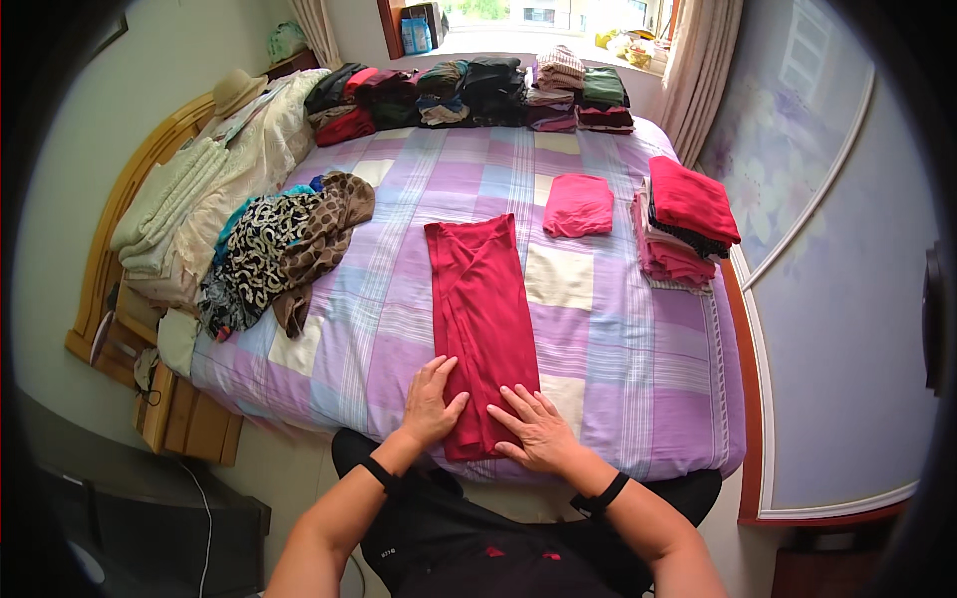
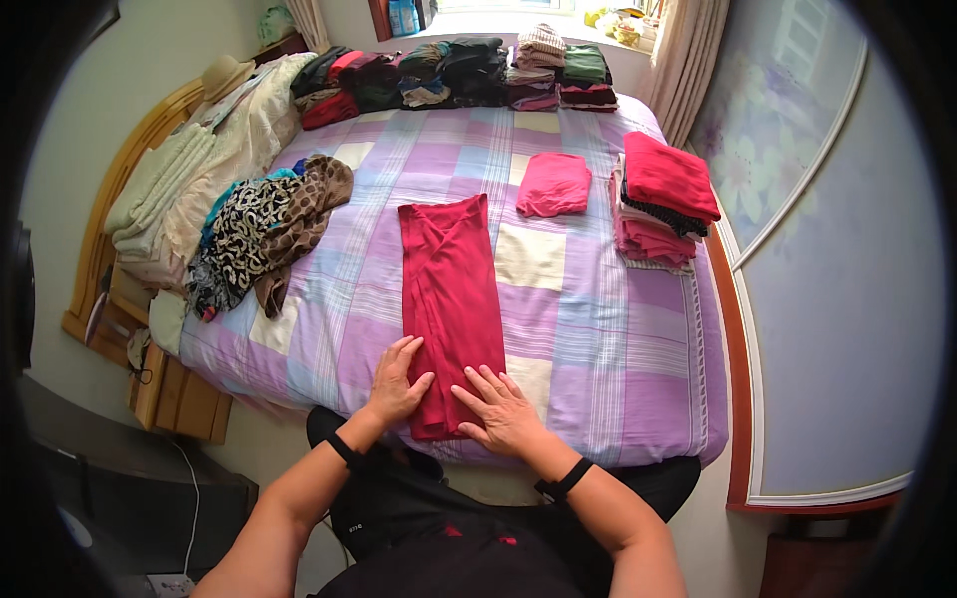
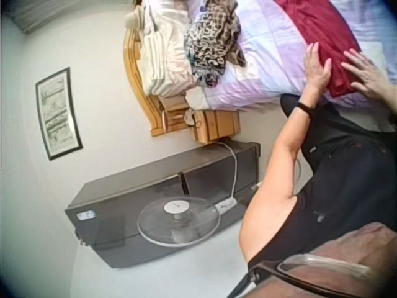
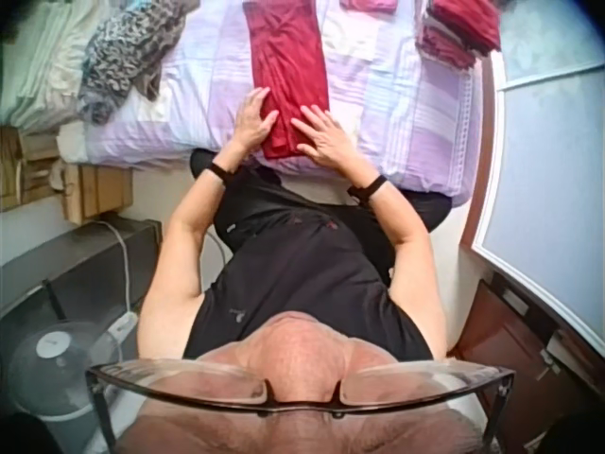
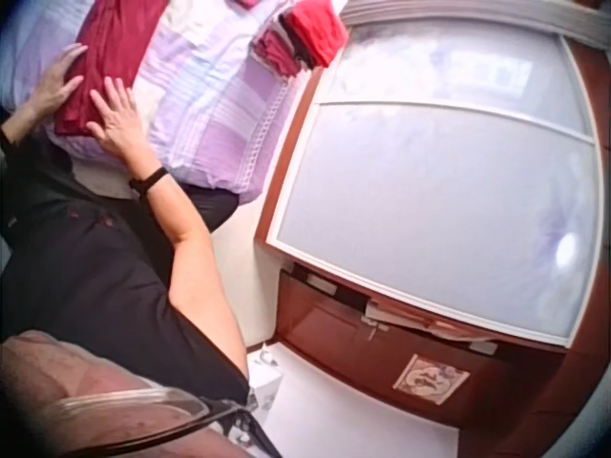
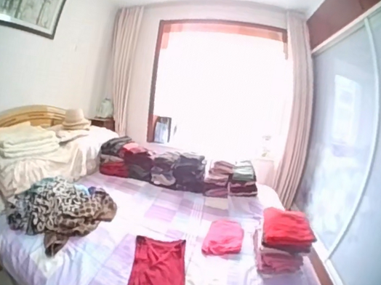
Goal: Folding various items of clothing on a bed.
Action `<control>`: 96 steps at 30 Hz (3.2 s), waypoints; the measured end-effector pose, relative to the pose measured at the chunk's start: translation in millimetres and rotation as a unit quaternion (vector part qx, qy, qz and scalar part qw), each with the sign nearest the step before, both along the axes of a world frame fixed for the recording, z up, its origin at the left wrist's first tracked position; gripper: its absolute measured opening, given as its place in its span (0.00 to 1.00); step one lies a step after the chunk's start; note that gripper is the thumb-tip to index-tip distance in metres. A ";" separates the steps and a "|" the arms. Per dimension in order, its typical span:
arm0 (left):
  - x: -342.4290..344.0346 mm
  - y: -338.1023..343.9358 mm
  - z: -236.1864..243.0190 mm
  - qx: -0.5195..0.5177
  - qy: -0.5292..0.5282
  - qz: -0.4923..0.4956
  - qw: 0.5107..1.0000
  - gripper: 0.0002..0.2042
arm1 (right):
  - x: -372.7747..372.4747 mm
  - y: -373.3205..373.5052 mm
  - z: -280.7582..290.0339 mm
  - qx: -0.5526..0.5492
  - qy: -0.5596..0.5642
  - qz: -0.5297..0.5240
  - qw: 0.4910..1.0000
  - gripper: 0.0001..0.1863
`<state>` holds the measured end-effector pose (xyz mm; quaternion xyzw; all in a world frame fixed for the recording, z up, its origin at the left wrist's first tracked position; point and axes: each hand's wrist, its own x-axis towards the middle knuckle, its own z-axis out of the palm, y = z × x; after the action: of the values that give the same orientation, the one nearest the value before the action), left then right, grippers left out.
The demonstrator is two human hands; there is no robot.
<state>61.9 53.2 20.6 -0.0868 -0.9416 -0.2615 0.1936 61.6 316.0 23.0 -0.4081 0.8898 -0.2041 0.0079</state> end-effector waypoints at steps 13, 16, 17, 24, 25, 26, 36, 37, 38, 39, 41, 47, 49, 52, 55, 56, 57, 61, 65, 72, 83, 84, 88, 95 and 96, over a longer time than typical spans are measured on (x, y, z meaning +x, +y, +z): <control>-236.5 -112.3 -19.8 0.588 -0.288 0.088 0.751 0.19 | -218.6 -1.5 5.0 -0.316 -0.421 -0.291 0.799 0.20; -279.2 -114.8 -11.8 0.631 -0.304 0.103 0.706 0.16 | -279.3 -20.4 9.9 -0.429 -0.556 -0.244 0.669 0.14; -292.2 -113.9 -10.9 0.641 -0.313 0.106 0.692 0.15 | -301.7 -25.7 7.5 -0.425 -0.566 -0.243 0.663 0.12; -336.7 -131.7 -0.3 0.666 -0.363 0.001 0.652 0.14 | -407.6 -94.8 7.5 -0.437 -0.608 -0.247 0.615 0.07; -346.9 -126.1 0.5 0.664 -0.368 -0.002 0.651 0.14 | -425.6 -89.0 -2.2 -0.413 -0.600 -0.246 0.639 0.06; -351.5 -124.5 1.9 0.655 -0.379 -0.018 0.653 0.14 | -437.8 -87.8 -6.0 -0.402 -0.594 -0.261 0.646 0.05; -280.9 -92.1 65.4 0.567 -0.171 -0.068 0.803 0.12 | -352.5 -77.9 60.5 -0.440 -0.438 -0.152 0.769 0.11; -260.5 -86.9 73.9 0.566 -0.170 -0.071 0.804 0.12 | -334.3 -69.2 69.5 -0.452 -0.410 -0.130 0.781 0.11; -238.0 -84.7 78.3 0.504 -0.143 -0.090 0.847 0.13 | -311.4 -61.3 75.3 -0.456 -0.400 -0.099 0.789 0.13; -214.4 -80.8 83.7 0.437 -0.115 -0.109 0.885 0.13 | -287.2 -54.4 80.7 -0.459 -0.372 -0.095 0.801 0.13; -164.7 -74.0 71.8 0.378 -0.073 -0.116 0.916 0.14 | -241.8 -46.3 65.5 -0.452 -0.369 -0.114 0.804 0.12; -76.9 -57.2 18.4 0.076 -0.062 -0.212 0.972 0.19 | -158.5 -7.7 -0.6 -0.217 -0.086 0.008 0.972 0.19; -67.0 -50.4 16.0 0.079 -0.051 -0.182 0.979 0.20 | -144.9 -5.2 0.5 -0.201 -0.055 0.000 0.978 0.18; -60.2 -45.3 23.5 0.066 -0.040 -0.189 0.979 0.21 | -138.2 -3.5 10.0 -0.173 -0.032 0.010 0.984 0.18; -63.2 -52.9 30.8 0.070 -0.040 -0.190 0.978 0.24 | -135.6 -3.1 23.3 -0.163 -0.042 0.041 0.985 0.18; -68.7 -54.1 32.2 0.065 -0.032 -0.174 0.982 0.20 | -136.8 -5.7 25.5 -0.164 -0.043 0.041 0.985 0.18; -74.7 -47.6 35.1 0.065 -0.035 -0.174 0.982 0.20 | -137.6 -9.8 25.8 -0.174 -0.036 0.025 0.984 0.18; -104.0 -21.6 30.3 0.011 0.005 -0.129 0.992 0.27 | -138.6 -38.8 26.1 -0.176 0.041 -0.029 0.983 0.24; -111.4 -26.2 -1.9 -0.152 -0.067 -0.101 0.981 0.40 | -152.5 -40.6 -3.1 -0.014 0.071 -0.044 0.996 0.33; -121.1 -26.0 -4.5 -0.173 -0.082 -0.103 0.976 0.39 | -155.6 -39.5 -15.0 0.012 0.041 -0.053 0.998 0.36; 30.6 -25.6 20.0 -0.024 -0.054 -0.210 0.976 0.29 | -45.5 44.9 17.9 -0.036 0.069 0.043 0.996 0.26; 36.9 -24.3 19.0 -0.037 -0.059 -0.213 0.975 0.30 | -41.3 47.0 17.2 -0.021 0.069 0.066 0.995 0.26; 25.5 -22.2 13.1 -0.078 -0.026 -0.202 0.976 0.31 | -49.8 36.4 8.7 -0.028 0.097 0.123 0.987 0.25; 23.6 -9.4 13.8 -0.076 -0.005 -0.195 0.978 0.30 | -42.6 16.1 9.1 -0.112 0.062 0.064 0.990 0.15; 24.4 -9.2 18.4 -0.070 -0.003 -0.205 0.976 0.27 | -41.0 17.2 9.8 -0.112 0.064 0.063 0.990 0.15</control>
<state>86.3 44.0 39.0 -0.2908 -0.9203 -0.2290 0.1265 20.6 333.2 32.8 -0.4742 0.8323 -0.2753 -0.0817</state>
